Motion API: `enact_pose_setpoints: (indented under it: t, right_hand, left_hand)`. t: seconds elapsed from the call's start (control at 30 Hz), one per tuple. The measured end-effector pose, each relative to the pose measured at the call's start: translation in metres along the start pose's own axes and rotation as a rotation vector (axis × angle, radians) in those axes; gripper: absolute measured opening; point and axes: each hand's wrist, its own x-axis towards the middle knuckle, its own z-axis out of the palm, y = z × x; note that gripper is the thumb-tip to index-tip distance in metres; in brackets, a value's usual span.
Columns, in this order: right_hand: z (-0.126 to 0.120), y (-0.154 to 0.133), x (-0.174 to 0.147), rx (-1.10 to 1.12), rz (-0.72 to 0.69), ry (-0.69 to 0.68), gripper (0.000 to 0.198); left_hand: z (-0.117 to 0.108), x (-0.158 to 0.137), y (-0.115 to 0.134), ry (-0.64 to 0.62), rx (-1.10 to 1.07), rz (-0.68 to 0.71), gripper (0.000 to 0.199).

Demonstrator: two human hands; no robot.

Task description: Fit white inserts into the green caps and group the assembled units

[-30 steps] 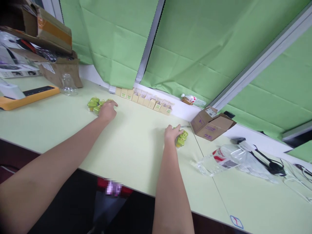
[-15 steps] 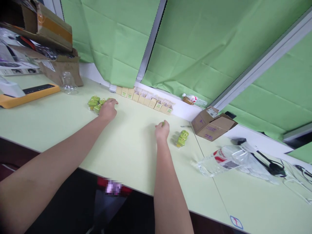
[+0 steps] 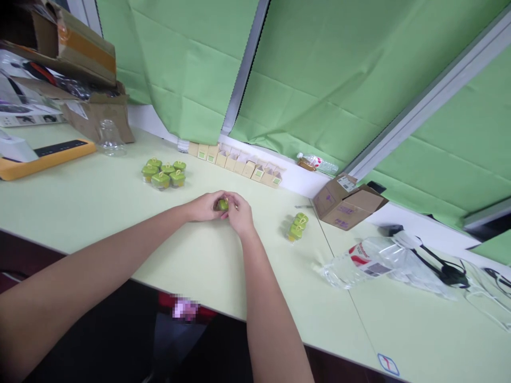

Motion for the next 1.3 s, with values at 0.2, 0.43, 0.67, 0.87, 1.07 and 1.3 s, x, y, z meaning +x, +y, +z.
enact_pose_setpoints:
  t: [0.2, 0.43, 0.67, 0.87, 1.07, 1.3]
  right_hand:
    - [-0.011, -0.002, 0.0, -0.006, -0.021, -0.035, 0.029]
    - [-0.017, 0.008, 0.003, -0.196, -0.112, 0.049, 0.022]
    - [-0.016, 0.007, 0.002, -0.265, -0.145, 0.041, 0.02]
    - [-0.011, 0.01, 0.002, -0.205, -0.139, 0.014, 0.02]
    - [-0.005, 0.008, 0.002, -0.201, -0.121, 0.1, 0.022]
    - [-0.011, 0.004, 0.005, 0.137, 0.035, 0.225, 0.024]
  left_hand:
    - [0.001, 0.003, -0.001, -0.081, -0.202, -0.03, 0.049]
    - [0.001, 0.001, 0.003, -0.091, -0.156, -0.019, 0.046]
    - [0.002, 0.002, 0.001, -0.097, -0.117, -0.019, 0.047]
    - [0.001, 0.004, -0.001, -0.075, -0.103, -0.024, 0.047]
    - [0.003, 0.006, -0.009, -0.029, -0.204, -0.062, 0.057]
    - [0.001, 0.005, -0.014, -0.066, -0.214, -0.054, 0.059]
